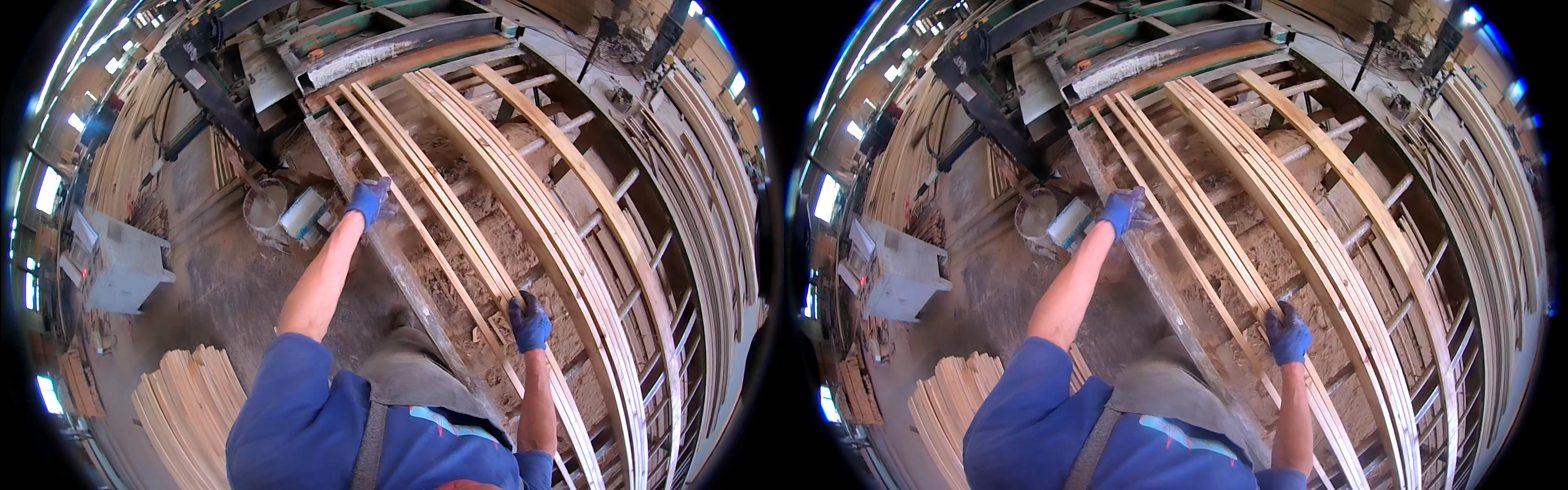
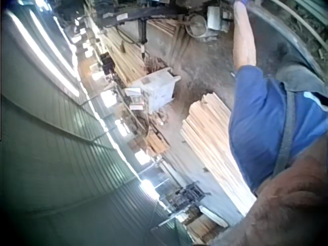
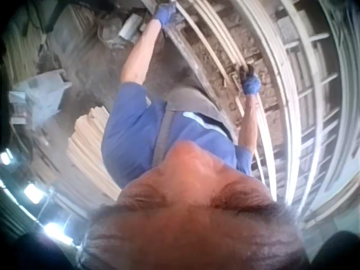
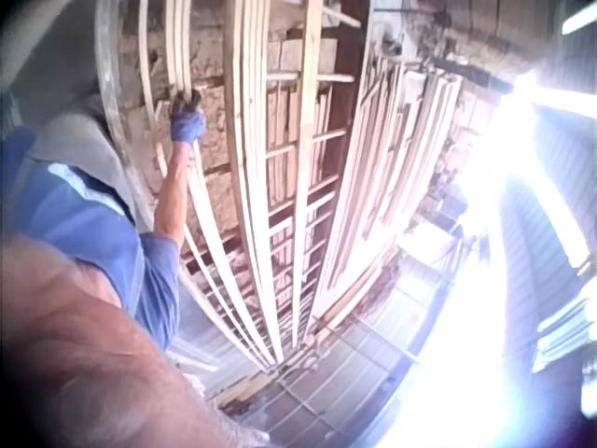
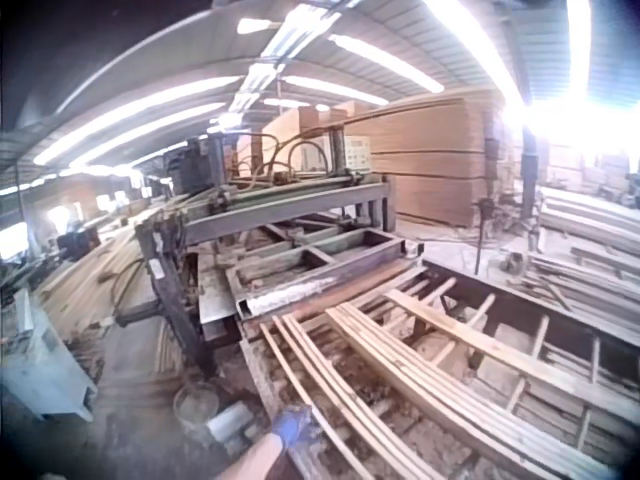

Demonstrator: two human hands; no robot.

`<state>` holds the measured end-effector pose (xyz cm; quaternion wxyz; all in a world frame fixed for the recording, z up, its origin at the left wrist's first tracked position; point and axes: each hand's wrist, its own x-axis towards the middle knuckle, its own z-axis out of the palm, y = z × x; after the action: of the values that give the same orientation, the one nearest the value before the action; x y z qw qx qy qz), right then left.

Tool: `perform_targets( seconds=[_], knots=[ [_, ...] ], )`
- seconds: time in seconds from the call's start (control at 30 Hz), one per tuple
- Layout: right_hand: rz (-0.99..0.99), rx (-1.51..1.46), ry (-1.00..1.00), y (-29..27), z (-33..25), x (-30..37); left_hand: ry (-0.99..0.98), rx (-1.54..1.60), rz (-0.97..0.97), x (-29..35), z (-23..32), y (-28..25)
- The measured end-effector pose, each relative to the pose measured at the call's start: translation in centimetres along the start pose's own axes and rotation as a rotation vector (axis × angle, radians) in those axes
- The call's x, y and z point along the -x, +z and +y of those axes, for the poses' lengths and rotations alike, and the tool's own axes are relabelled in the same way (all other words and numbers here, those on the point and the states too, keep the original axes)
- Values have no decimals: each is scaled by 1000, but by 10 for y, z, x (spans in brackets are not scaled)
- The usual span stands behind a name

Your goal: The person picks up long wooden planks from the floor and places them onto a drying rack. They then use a small scraper to remove debris from the rack's surface. The person repeats the process of picking up and placing planks multiple times.

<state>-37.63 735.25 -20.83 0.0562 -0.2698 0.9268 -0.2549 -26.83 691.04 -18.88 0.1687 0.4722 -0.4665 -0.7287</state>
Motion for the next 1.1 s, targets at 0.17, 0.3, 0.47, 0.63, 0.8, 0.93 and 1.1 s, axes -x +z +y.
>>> perform_targets(
  seconds=[0.17,0.3,0.47,0.63,0.8,0.93,1.1],
  knots=[
    [189,-59,-124,12,1,-6,321,153,-85,42,-20,-75],
    [159,-374,-206,-9,-87,-2,193,74,157,72,-55,-150],
    [-458,-733,-281,51,-253,16,-91,-58,296,51,-280,-328],
    [-787,-308,-293,261,-352,-36,-659,82,246,123,-356,-399],
    [-512,-128,-386,498,-371,-103,-754,486,589,213,-394,-492],
    [-904,-9,-299,588,-415,-137,-935,658,772,293,-412,-523],
    [-756,-116,-341,630,-393,-130,-1086,405,622,303,-418,-528]
  ],
)
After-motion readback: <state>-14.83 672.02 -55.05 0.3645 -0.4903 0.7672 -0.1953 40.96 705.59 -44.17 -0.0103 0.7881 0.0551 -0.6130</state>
